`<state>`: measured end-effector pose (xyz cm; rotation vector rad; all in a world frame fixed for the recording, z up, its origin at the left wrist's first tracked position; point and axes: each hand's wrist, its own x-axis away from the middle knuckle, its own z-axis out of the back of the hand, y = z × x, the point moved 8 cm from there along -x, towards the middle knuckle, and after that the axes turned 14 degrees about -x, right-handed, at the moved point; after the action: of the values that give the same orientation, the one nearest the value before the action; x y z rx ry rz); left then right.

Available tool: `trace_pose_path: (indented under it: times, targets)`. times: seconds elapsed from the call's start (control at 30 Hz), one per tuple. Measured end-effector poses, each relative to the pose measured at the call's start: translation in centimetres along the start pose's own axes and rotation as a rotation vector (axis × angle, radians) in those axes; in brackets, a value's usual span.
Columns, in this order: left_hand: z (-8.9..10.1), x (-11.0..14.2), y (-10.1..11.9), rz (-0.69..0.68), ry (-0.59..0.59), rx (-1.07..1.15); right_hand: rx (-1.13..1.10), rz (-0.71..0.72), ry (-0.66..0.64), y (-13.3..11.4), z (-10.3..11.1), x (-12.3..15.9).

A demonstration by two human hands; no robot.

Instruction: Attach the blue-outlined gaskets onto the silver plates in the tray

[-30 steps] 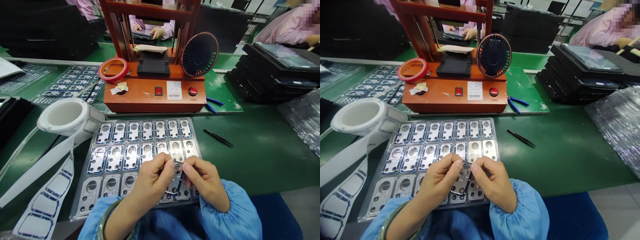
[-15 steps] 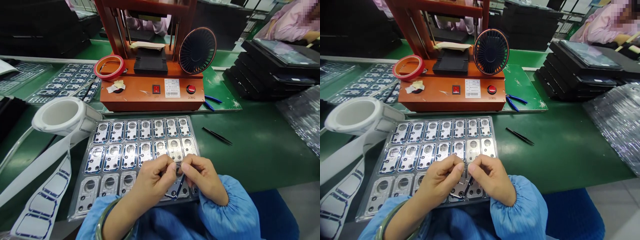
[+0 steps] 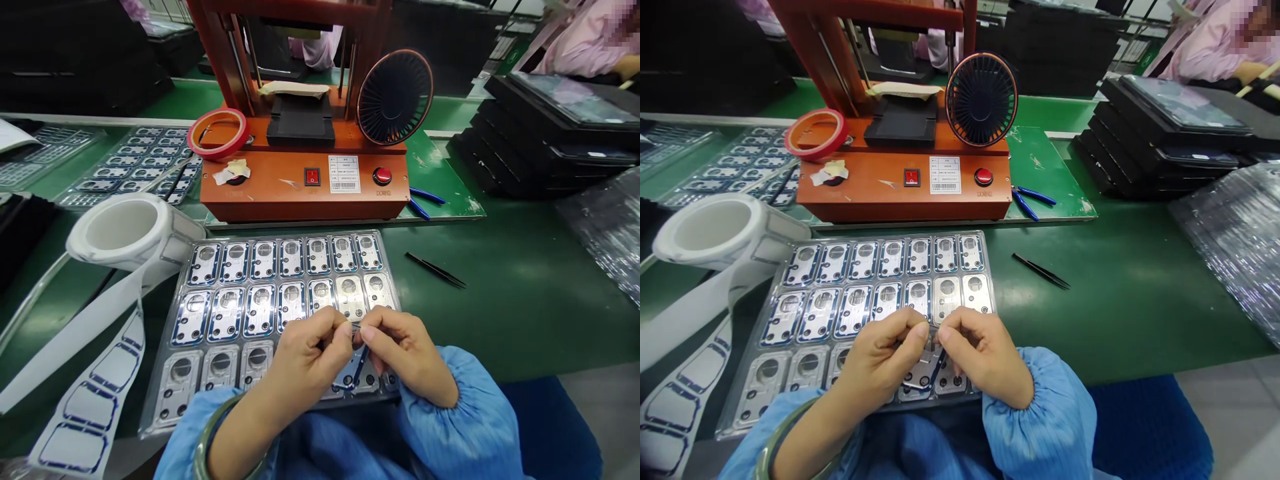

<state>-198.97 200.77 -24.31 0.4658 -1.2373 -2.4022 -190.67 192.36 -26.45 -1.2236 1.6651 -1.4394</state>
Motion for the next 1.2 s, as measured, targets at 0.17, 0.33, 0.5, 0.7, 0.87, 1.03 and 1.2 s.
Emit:
trace_pose_path:
  times: [0.17, 0.33, 0.5, 0.7, 0.87, 1.03, 1.2]
  targets:
    - [1.0, 0.0, -0.2, 0.022, 0.145, -0.001, -0.059, 0.025, -0.023, -0.1, 0.0, 0.1]
    - [2.5, 0.4, -1.1, 0.106, 0.327, 0.025, 0.122, 0.08, -0.126, -0.5, -1.4, 0.3]
    - [2.7, 0.5, -0.7, 0.084, 0.34, -0.038, 0.269, 0.165, -0.119, -1.1, -2.1, 0.3]
    - [2.7, 0.5, -0.7, 0.08, 0.36, -0.082, 0.271, 0.217, -0.134, -1.5, -2.0, 0.4]
    - [1.6, 0.2, -2.2, 0.177, 0.3, 0.02, 0.307, 0.212, 0.069, -1.4, -0.6, 0.8]
    - [1.6, 0.2, -3.0, 0.247, 0.325, 0.136, 0.488, 0.186, 0.407, -1.5, 1.3, 1.4]
    - [1.2, 0.3, -3.0, 0.251, 0.31, 0.179, 0.665, 0.177, 0.48, -1.4, 1.1, 1.1]
